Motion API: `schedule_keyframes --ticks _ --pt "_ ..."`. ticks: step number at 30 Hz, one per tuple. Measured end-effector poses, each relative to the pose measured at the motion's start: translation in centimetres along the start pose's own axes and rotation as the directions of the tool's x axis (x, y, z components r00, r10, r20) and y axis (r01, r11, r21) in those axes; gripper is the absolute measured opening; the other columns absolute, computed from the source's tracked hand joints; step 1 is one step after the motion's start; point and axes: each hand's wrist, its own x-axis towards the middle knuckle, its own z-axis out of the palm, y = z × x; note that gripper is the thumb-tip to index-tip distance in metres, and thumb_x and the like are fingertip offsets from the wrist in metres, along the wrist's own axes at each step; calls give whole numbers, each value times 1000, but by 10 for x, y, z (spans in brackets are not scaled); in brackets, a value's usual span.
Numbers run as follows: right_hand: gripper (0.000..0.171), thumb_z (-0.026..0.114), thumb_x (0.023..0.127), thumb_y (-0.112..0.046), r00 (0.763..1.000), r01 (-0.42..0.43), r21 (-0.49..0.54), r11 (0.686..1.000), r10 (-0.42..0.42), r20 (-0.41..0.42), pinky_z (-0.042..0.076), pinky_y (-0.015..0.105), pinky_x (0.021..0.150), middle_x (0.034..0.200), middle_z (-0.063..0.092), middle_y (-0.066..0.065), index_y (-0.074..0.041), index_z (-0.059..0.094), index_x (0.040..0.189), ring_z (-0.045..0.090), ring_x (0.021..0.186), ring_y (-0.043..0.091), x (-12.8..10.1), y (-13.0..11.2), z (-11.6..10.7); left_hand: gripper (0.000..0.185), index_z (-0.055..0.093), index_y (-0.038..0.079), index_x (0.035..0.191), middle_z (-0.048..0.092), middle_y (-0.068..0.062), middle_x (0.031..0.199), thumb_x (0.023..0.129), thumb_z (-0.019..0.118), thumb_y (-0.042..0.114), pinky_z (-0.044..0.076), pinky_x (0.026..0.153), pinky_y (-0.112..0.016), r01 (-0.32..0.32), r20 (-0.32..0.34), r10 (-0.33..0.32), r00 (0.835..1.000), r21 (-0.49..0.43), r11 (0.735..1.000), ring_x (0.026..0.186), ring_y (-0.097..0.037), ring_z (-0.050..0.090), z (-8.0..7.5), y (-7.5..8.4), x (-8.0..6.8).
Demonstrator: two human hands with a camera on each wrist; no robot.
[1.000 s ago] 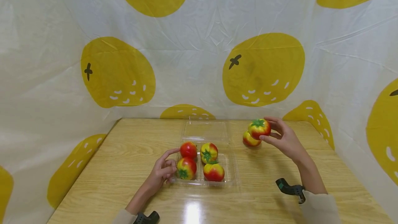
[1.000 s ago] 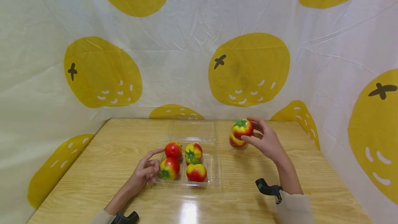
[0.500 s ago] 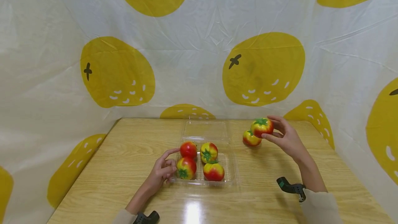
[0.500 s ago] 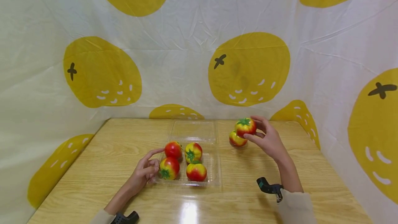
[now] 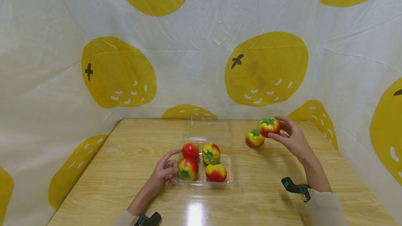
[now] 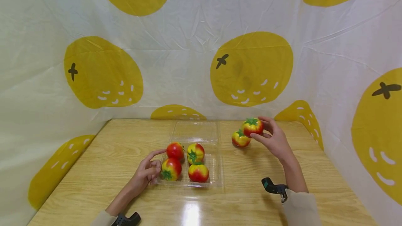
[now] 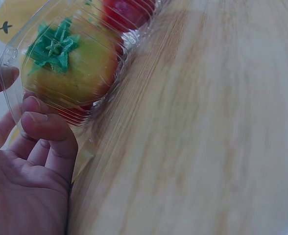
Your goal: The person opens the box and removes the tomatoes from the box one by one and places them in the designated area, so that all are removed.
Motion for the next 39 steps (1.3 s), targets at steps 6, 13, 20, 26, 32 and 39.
schedule_keyframes --ticks 6,13,20,26,32,39 --pt "66 70 97 -8 1000 -15 -9 1000 15 -6 49 5 90 141 50 11 0 36 153 52 116 -7 0 4 -2 64 31 0 157 52 4 78 96 51 0 37 39 -24 -2 3 2 1000 2 1000 53 -8 44 -1 0 0" --pt "69 70 98 -10 999 -29 -38 999 28 -18 48 3 90 145 46 25 4 34 154 50 115 -9 0 8 -4 64 31 0 157 52 6 77 96 51 0 38 41 -23 -12 8 12 1000 -2 1000 53 -8 44 0 0 0" --pt "69 70 98 -15 997 -62 -85 994 59 -42 47 4 87 147 46 24 2 34 155 47 115 -9 0 16 -6 64 30 -1 157 53 5 77 96 51 -1 39 40 -23 -15 3 15 1000 1 1000 52 -9 44 -1 -1 1" --pt "70 71 98 -16 996 -78 -106 991 72 -59 44 2 88 146 48 24 3 35 154 46 114 -9 0 22 -6 64 31 0 157 52 4 77 96 51 -1 39 40 -22 -11 4 11 1000 -1 1000 53 -7 45 -1 -2 0" --pt "71 71 98 -18 994 -95 -104 990 89 -68 42 2 88 147 47 24 3 34 155 46 113 -9 0 25 -7 64 30 -2 157 52 4 77 96 50 -1 38 40 -22 -19 17 19 1000 -1 1000 53 -5 46 -2 -2 1" --pt "70 71 98 -19 992 -100 -112 989 91 -82 45 2 85 147 46 27 3 35 154 44 112 -10 0 28 -7 63 30 -1 157 51 4 78 97 50 0 39 41 -21 -4 13 4 1000 6 1000 54 -6 47 -2 -1 0"
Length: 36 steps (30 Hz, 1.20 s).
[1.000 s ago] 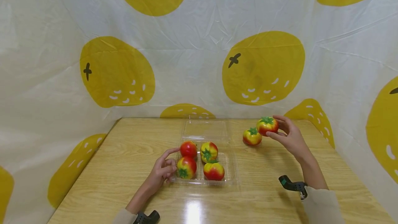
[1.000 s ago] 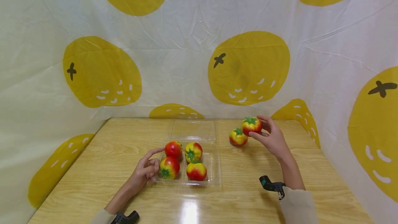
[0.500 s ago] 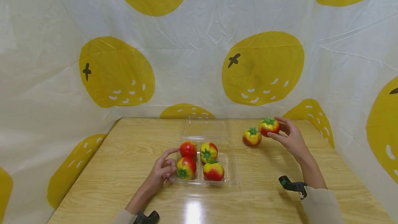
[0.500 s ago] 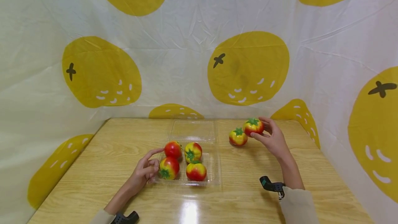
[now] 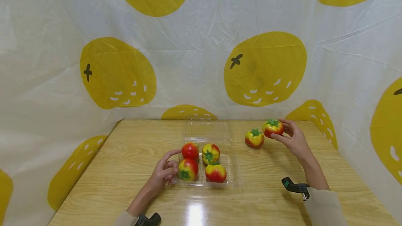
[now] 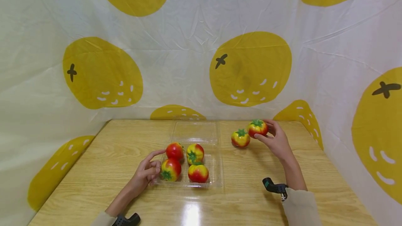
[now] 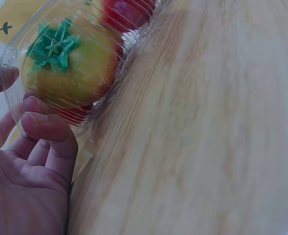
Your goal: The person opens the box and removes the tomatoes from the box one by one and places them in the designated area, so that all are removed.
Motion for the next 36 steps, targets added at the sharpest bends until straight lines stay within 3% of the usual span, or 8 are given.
schedule_keyframes --ticks 6,12,20,25,29,36 --pt "70 71 98 -20 1000 -15 -9 1000 15 0 45 4 83 147 45 27 3 35 153 43 112 -6 -1 4 0 63 32 1 157 51 4 78 97 51 1 39 41 -21 6 -1 -6 1000 -4 1000 54 -6 47 0 -1 0" --pt "70 69 100 -23 999 -48 -8 999 48 11 45 4 83 151 41 27 2 32 154 46 124 18 0 11 0 63 31 -1 157 52 4 78 96 51 0 39 41 -21 -1 1 1 1000 -14 1000 54 -7 46 1 -1 0" --pt "72 67 101 -21 995 -94 22 995 94 12 44 3 83 153 39 27 3 28 156 42 116 -1 1 23 1 63 31 1 157 51 4 78 96 51 1 39 41 -21 5 -12 -5 1000 -6 1000 54 -8 44 1 -1 -1" --pt "74 66 101 -21 992 -129 38 991 128 15 44 2 83 156 36 29 4 25 157 46 127 19 3 29 3 64 32 2 157 51 5 78 97 52 2 39 42 -20 7 -12 -7 1000 -7 1000 54 -8 44 1 0 -1" --pt "73 65 102 -21 989 -149 48 988 149 18 43 1 82 157 33 30 4 24 157 41 135 38 3 32 3 63 31 0 157 51 5 78 97 51 1 39 42 -20 4 -5 -4 1000 -5 1000 54 -8 43 0 0 -1" --pt "76 66 102 -22 982 -186 81 979 185 29 43 1 79 158 28 34 4 21 158 35 141 51 3 36 4 63 31 -1 156 50 3 78 96 50 -1 38 42 -22 -4 -6 4 1000 -2 1000 53 -12 41 1 0 0"
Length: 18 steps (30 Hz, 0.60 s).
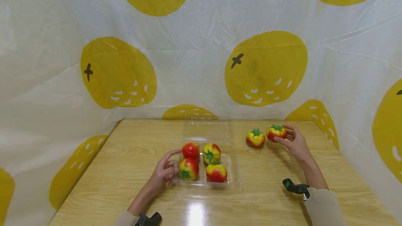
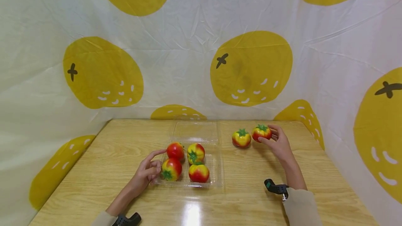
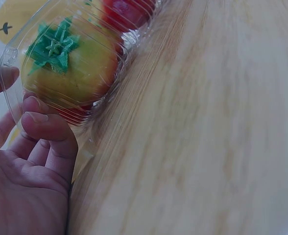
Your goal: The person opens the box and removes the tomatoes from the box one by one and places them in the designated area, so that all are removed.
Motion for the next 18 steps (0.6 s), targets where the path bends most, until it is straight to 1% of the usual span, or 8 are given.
schedule_keyframes --ticks 8,11,12,14,15,16,18 --pt "82 67 101 -29 1000 -21 -24 999 21 13 40 -1 79 159 25 36 3 19 159 33 143 55 1 8 -2 63 32 0 156 50 3 77 96 51 0 38 42 -21 -2 -7 2 1000 -3 1000 53 -12 41 1 0 0" --pt "84 68 100 -31 999 -35 -37 999 35 18 41 2 82 160 25 36 2 19 160 33 144 54 1 10 -2 63 31 -1 156 50 3 78 96 50 0 38 41 -22 0 -2 0 1000 -2 1000 53 -12 41 0 0 0" --pt "84 68 100 -31 999 -38 -41 998 38 21 45 7 89 160 25 36 2 19 160 33 144 54 1 11 -2 63 31 -1 156 50 3 78 96 50 0 38 41 -22 1 -1 -1 1000 0 1000 53 -12 41 0 0 0" --pt "85 68 100 -31 999 -44 -53 998 46 27 50 25 103 161 25 36 2 18 161 33 144 53 2 13 -2 63 31 0 157 50 4 78 96 50 0 38 41 -21 5 0 -5 1000 2 1000 53 -11 41 0 0 0" --pt "85 68 100 -31 998 -49 -56 997 51 30 49 36 110 161 24 36 2 18 161 33 145 53 2 13 -2 64 31 0 157 50 3 78 96 50 0 38 41 -21 6 0 -6 1000 3 1000 53 -11 42 0 0 0" --pt "86 68 100 -30 998 -53 -60 997 55 31 46 48 114 161 24 36 2 17 161 33 145 53 2 14 -2 64 31 0 157 50 4 78 96 50 1 38 42 -21 7 0 -7 1000 4 1000 53 -10 42 0 -1 0" --pt "86 68 100 -29 997 -61 -65 996 63 34 34 65 118 161 23 36 2 16 161 32 146 54 2 15 -1 64 31 1 157 50 4 78 96 50 1 39 42 -20 10 -1 -10 1000 6 1000 53 -9 43 0 -1 0"
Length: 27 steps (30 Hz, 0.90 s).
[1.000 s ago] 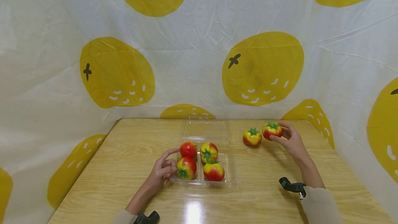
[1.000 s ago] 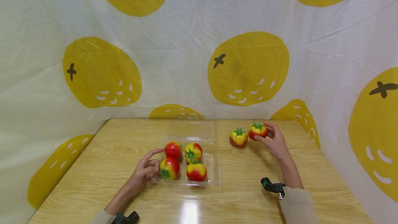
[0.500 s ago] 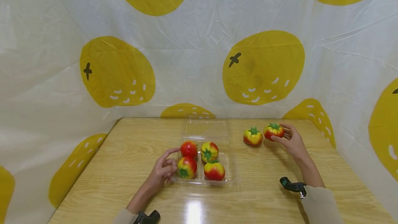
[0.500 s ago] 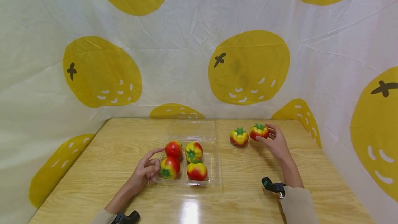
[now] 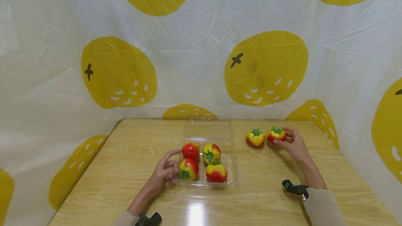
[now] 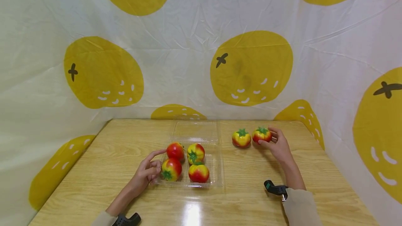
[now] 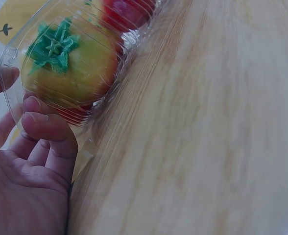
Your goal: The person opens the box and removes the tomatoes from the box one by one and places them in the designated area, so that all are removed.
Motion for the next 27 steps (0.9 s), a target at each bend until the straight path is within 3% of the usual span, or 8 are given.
schedule_keyframes --ticks 12,17,22,23,27 --pt "86 69 100 -24 999 -15 -1 1000 15 28 25 64 121 162 20 37 4 15 162 26 150 55 2 8 2 63 31 1 157 50 4 79 97 49 0 40 43 -20 4 1 -4 1000 -1 1000 54 -9 43 -1 -2 0" --pt "87 70 99 -19 1000 -21 51 998 20 24 21 65 123 163 18 36 3 15 162 22 151 54 5 14 4 63 32 1 157 50 4 78 96 50 1 40 43 -20 -3 4 3 1000 -3 1000 53 -14 40 0 -1 1" --pt "86 70 99 -19 1000 -10 40 999 9 16 24 63 123 163 20 35 3 16 161 25 150 54 5 15 5 64 32 0 156 49 4 78 96 51 1 39 43 -21 -12 2 12 1000 -9 1000 52 -20 36 1 0 1" --pt "86 70 99 -19 1000 -4 33 999 4 14 26 61 123 163 21 36 3 16 161 26 150 53 5 15 5 64 32 0 156 49 4 78 96 51 1 39 43 -21 -11 0 11 1000 -11 1000 52 -20 35 1 0 1" --pt "84 70 99 -19 1000 4 6 1000 -4 14 45 30 115 161 24 36 4 18 160 31 147 52 4 15 5 63 32 0 156 50 4 77 96 51 0 37 42 -21 -6 -7 6 1000 -9 1000 52 -16 37 1 -1 0"
